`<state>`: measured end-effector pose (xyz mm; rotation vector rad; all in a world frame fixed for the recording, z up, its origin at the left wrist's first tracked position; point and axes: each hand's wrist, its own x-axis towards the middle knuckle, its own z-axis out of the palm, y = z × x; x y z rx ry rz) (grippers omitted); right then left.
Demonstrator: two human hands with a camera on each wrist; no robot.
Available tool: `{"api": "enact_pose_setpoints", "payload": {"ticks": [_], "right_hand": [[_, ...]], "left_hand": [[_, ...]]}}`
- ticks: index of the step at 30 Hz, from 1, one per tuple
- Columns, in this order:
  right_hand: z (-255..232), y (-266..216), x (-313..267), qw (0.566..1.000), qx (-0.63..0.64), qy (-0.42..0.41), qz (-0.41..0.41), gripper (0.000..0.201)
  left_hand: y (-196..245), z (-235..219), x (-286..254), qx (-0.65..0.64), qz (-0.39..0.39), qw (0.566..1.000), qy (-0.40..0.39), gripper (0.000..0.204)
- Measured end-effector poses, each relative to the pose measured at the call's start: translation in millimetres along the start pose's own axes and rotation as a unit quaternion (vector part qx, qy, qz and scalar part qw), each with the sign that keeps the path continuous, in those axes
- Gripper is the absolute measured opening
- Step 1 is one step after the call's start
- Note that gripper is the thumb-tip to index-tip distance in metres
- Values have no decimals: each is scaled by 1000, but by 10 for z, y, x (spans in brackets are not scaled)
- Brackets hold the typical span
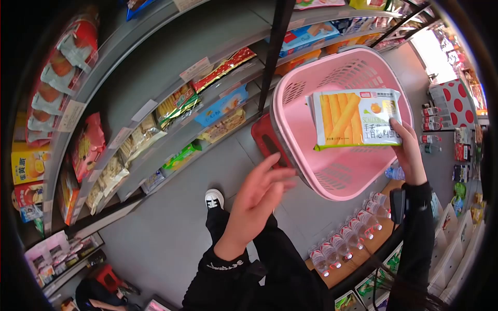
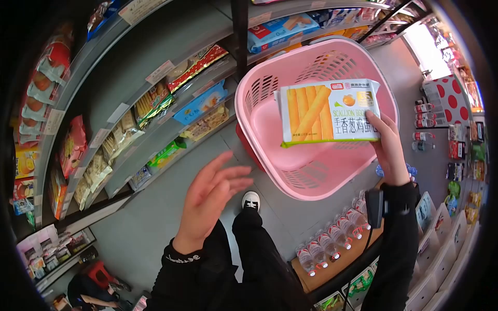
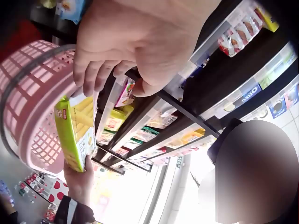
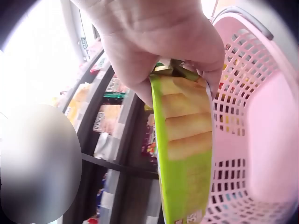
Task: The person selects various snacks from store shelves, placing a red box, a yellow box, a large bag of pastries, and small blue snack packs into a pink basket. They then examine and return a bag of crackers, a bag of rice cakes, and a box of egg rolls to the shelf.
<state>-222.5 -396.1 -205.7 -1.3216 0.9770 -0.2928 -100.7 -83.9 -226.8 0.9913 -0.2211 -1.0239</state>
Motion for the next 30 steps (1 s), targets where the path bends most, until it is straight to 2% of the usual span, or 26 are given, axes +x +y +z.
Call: {"api": "enact_pose_setpoints", "payload": {"ticks": [4, 5, 9, 13, 15, 17, 19, 20, 24, 26, 27, 29, 30], "right_hand": [[84, 248, 498, 995, -95, -25, 25, 33], [141, 310, 599, 990, -134, -33, 32, 34], [306, 578, 919, 985, -139, -74, 64, 34], [345, 828, 1114, 983, -134, -90, 90, 35], [323, 966, 1202, 979, -72, -124, 143, 35], [226, 1095, 1305, 972, -113, -144, 147, 39], [206, 1117, 1322, 956, -213, -103, 175, 45], [232, 1123, 1317, 948, -239, -98, 184, 51], [290, 1135, 1377, 930, -302, -61, 201, 52], [234, 1169, 1426, 911, -391, -39, 127, 57], [186, 1185, 1418, 912, -388, -35, 130, 57], [453, 880, 1178, 888, -459, -21, 22, 56], [555, 733, 1040, 904, -423, -49, -26, 52]], "left_hand": [[-302, -378, -378, 18, -36, 997, 60, 42], [-372, -465, -500, 33, -66, 995, 72, 40], [-515, -675, -869, 68, -160, 980, 93, 36], [-655, -775, -1046, 9, -187, 972, 145, 34], [-654, -784, -1036, 10, -181, 971, 154, 34], [-643, -808, -1013, 12, -177, 971, 161, 34], [-636, -835, -982, 27, -175, 971, 160, 33], [-624, -855, -963, 37, -179, 969, 164, 33], [-663, -1037, -954, 43, -178, 970, 162, 31], [-652, -1136, -938, 41, -187, 967, 168, 30], [-641, -1195, -938, 44, -191, 967, 164, 30], [-597, -1329, -940, 56, -206, 957, 195, 29], [-561, -1396, -936, 60, -208, 954, 209, 29]]}}
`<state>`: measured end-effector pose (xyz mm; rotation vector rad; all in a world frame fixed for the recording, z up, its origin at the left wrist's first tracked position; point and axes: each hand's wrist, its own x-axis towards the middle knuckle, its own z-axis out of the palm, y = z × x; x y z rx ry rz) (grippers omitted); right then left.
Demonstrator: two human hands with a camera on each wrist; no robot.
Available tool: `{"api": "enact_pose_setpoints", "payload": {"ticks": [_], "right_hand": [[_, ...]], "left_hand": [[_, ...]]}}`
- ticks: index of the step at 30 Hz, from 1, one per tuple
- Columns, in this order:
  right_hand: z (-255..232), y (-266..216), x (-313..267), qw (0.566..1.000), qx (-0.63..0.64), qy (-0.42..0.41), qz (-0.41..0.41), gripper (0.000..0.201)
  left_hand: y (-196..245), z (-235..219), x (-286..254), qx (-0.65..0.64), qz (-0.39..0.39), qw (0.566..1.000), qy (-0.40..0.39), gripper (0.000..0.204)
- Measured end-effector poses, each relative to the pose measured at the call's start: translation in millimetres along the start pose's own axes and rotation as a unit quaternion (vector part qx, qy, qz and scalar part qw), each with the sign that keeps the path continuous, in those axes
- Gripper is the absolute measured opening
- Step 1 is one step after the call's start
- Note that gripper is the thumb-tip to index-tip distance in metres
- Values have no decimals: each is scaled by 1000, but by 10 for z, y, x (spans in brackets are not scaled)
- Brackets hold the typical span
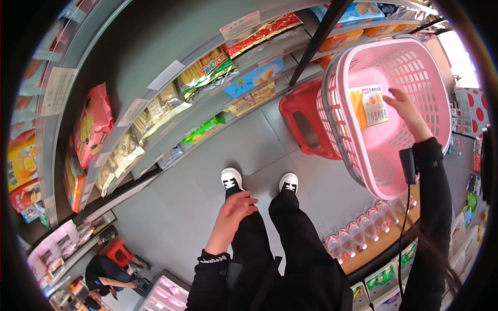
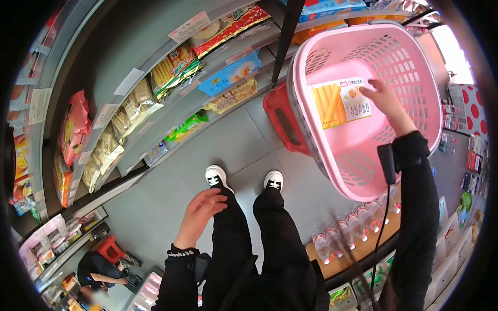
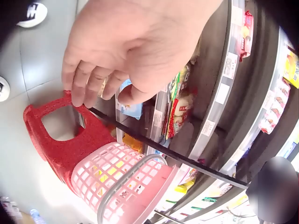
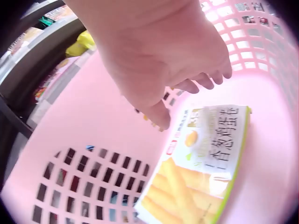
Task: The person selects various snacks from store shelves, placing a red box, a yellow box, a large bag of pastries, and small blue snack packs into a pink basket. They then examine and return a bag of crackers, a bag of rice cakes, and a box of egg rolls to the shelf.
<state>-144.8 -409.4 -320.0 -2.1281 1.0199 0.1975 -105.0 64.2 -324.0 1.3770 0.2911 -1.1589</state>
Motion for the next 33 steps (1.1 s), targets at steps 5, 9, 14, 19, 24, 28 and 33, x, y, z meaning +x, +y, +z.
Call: {"api": "enact_pose_setpoints", "payload": {"ticks": [5, 9, 14, 19, 24, 28, 33], "right_hand": [[30, -1079, -1042, 962, 144, 51, -225, 33], [431, -1516, -1727, 955, 16, 41, -294, 28], [1594, -1398, -1803, 955, 104, -32, -277, 24], [2992, -1280, -1570, 966, 165, -63, -188, 20], [4089, -1484, -1217, 967, 215, -58, -127, 24], [4530, -1821, -959, 960, 233, -84, -132, 36], [4768, -2126, -655, 948, 256, -69, -177, 42]], "left_hand": [[111, -516, 192, 2, -4, 999, 34, 29], [187, -1048, 391, 4, -10, 998, 60, 30], [331, -1662, 672, -22, 28, 989, 144, 34], [402, -2360, 1070, 8, 39, 985, 167, 42], [416, -2982, 1498, 94, 120, 940, 306, 59], [467, -3238, 1704, 92, 153, 924, 339, 62], [540, -3228, 1878, 21, 160, 923, 350, 66]]}}
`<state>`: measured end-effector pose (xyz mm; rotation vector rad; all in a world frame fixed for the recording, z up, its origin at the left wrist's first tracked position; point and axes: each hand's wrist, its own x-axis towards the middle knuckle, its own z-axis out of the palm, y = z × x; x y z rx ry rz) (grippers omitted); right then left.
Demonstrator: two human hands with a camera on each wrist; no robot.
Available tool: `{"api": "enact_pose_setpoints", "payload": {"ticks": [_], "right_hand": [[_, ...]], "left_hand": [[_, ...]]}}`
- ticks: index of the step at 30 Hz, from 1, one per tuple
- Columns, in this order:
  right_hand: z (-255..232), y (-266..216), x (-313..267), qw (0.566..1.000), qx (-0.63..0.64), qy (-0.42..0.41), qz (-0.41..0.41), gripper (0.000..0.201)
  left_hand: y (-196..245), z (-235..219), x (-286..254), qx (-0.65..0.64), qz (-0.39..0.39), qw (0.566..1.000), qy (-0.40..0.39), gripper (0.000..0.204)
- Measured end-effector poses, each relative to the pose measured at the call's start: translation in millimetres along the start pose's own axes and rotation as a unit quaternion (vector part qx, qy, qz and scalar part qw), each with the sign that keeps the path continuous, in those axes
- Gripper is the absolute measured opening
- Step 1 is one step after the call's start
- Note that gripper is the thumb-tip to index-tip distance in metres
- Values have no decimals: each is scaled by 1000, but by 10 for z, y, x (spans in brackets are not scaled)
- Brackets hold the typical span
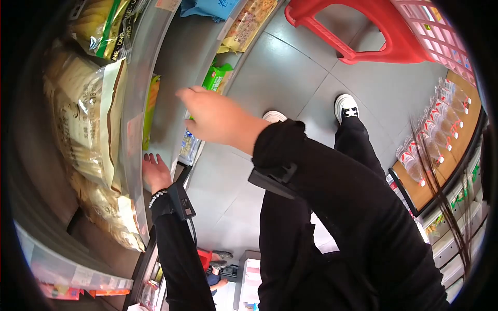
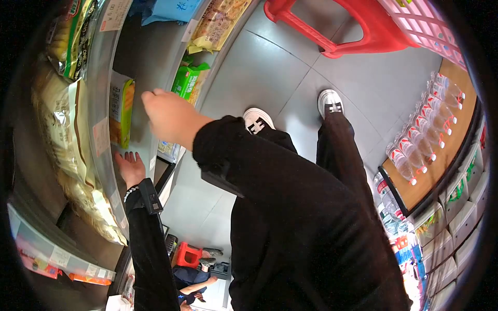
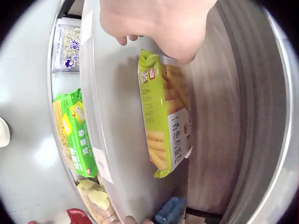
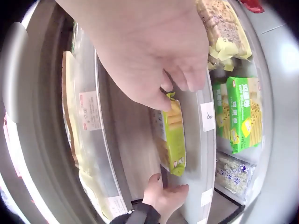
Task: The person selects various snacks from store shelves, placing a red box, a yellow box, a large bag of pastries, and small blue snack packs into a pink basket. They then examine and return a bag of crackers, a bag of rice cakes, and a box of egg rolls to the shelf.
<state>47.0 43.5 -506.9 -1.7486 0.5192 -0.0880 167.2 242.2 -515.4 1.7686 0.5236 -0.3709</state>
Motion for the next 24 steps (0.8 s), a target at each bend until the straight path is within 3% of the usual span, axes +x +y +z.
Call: {"api": "enact_pose_setpoints", "payload": {"ticks": [4, 5, 6, 10, 11, 12, 13, 16, 20, 21, 24], "right_hand": [[155, 54, 356, 999, 19, 36, -3, 44], [221, 92, 445, 996, -2, 81, -28, 45], [299, 115, 526, 990, -22, 126, -53, 47], [512, 125, 770, 986, -13, 161, -50, 48], [522, 152, 823, 986, -12, 162, -48, 48], [523, 185, 876, 994, -24, 104, -24, 47], [491, 170, 885, 998, -36, 46, 1, 45], [409, 114, 833, 999, 13, 0, 34, 42], [291, 9, 607, 992, 103, 56, 51, 38], [227, -25, 489, 982, 158, 24, 105, 38], [181, -62, 195, 978, 157, 97, 94, 32]], "left_hand": [[32, 94, 22, -16, -30, 999, -21, 63], [28, 84, 57, -1, -41, 999, -6, 59], [31, 71, 93, 7, -38, 999, -9, 59], [7, -78, 273, 31, -22, 999, -31, 63], [16, -104, 314, 21, -37, 996, -77, 61], [8, -128, 346, 10, -53, 991, -122, 58], [18, -109, 323, 13, -55, 991, -121, 58], [20, -105, 272, -6, -69, 994, -84, 44], [7, -245, 110, -54, -77, 989, -111, 39], [26, -286, -10, -59, -104, 984, -130, 37], [3, -402, -331, -83, -138, 973, -168, 32]]}}
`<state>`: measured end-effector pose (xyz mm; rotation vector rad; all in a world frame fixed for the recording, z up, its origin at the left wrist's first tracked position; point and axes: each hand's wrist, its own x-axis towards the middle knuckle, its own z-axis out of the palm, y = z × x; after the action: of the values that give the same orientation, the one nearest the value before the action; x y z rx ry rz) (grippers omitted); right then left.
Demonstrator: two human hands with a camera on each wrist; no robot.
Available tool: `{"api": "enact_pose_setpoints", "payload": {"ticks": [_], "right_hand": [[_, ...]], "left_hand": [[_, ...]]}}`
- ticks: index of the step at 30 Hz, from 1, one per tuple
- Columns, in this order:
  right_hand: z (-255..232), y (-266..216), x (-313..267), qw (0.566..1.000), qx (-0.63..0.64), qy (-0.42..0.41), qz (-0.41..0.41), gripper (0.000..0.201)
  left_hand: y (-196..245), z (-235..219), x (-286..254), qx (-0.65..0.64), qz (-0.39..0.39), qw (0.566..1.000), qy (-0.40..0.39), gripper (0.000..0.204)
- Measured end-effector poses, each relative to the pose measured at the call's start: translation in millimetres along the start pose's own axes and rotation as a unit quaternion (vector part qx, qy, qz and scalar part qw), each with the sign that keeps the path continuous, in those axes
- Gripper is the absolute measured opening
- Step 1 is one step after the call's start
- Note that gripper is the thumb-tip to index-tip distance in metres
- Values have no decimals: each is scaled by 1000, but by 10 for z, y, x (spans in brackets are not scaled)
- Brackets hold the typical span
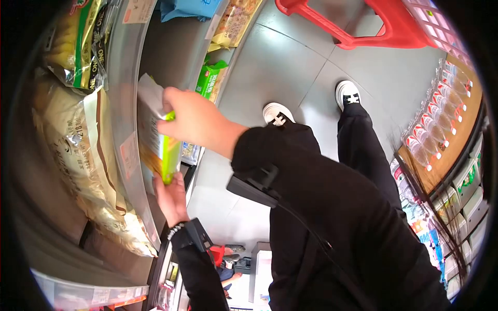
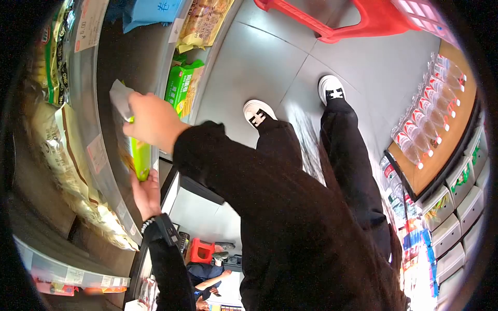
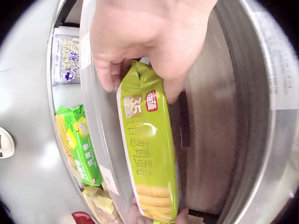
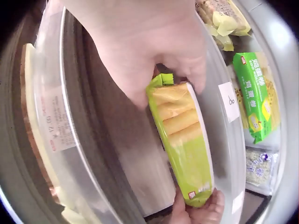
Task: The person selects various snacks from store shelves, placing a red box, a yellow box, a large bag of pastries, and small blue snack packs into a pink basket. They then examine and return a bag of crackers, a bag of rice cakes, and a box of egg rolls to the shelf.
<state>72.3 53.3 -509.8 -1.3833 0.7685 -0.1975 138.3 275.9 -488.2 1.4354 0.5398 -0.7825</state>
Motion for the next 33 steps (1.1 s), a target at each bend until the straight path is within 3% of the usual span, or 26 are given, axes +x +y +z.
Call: {"api": "enact_pose_setpoints", "payload": {"ticks": [3, 6, 8, 9, 10, 11, 12, 15, 20, 22, 24, 26, 28, 31, 33], "right_hand": [[-327, -110, -328, 996, 81, -22, 30, 27], [-675, -53, -652, 992, 126, -25, 5, 29], [-988, 0, -847, 992, 107, -61, 22, 29], [-1169, -12, -961, 985, 136, -81, 75, 28], [-1350, -54, -1074, 973, 163, -100, 128, 28], [-1527, -106, -1164, 972, 131, -121, 151, 27], [-1687, -160, -1252, 970, 100, -140, 173, 27], [-2045, -363, -1475, 963, 132, -150, 182, 29], [-2502, -996, -1646, 973, 131, -170, 91, 32], [-2642, -1285, -1636, 972, 146, -175, 51, 35], [-2782, -1511, -1618, 970, 162, -178, 15, 38], [-2935, -1744, -1633, 970, 177, -165, -6, 44], [-3093, -1972, -1650, 969, 193, -153, -22, 50], [-3319, -2218, -1675, 953, 295, -44, -55, 81], [-3483, -2326, -1697, 944, 326, 14, -42, 74]], "left_hand": [[-189, 257, -515, 20, 26, 999, 1, 34], [-431, 398, -979, 43, 20, 999, 9, 41], [-588, 381, -1229, 52, -42, 997, -39, 47], [-674, 413, -1347, 40, -38, 998, -42, 47], [-754, 469, -1459, 43, -82, 993, -73, 50], [-819, 535, -1567, 47, -126, 985, -106, 53], [-877, 608, -1678, 40, -120, 986, -112, 53], [-1022, 799, -1993, -5, -158, 979, -130, 62], [-1065, 970, -2363, 8, -108, 984, -145, 80], [-966, 1083, -2447, -63, -82, 989, -109, 82], [-722, 1452, -2584, -40, -48, 992, -105, 85], [-480, 1807, -2761, 6, -7, 999, -47, 84], [-361, 1988, -2839, 36, 17, 997, -60, 83], [-261, 2327, -2835, 5, 96, 990, -105, 79], [-137, 2759, -2838, 0, 123, 985, -124, 78]]}}
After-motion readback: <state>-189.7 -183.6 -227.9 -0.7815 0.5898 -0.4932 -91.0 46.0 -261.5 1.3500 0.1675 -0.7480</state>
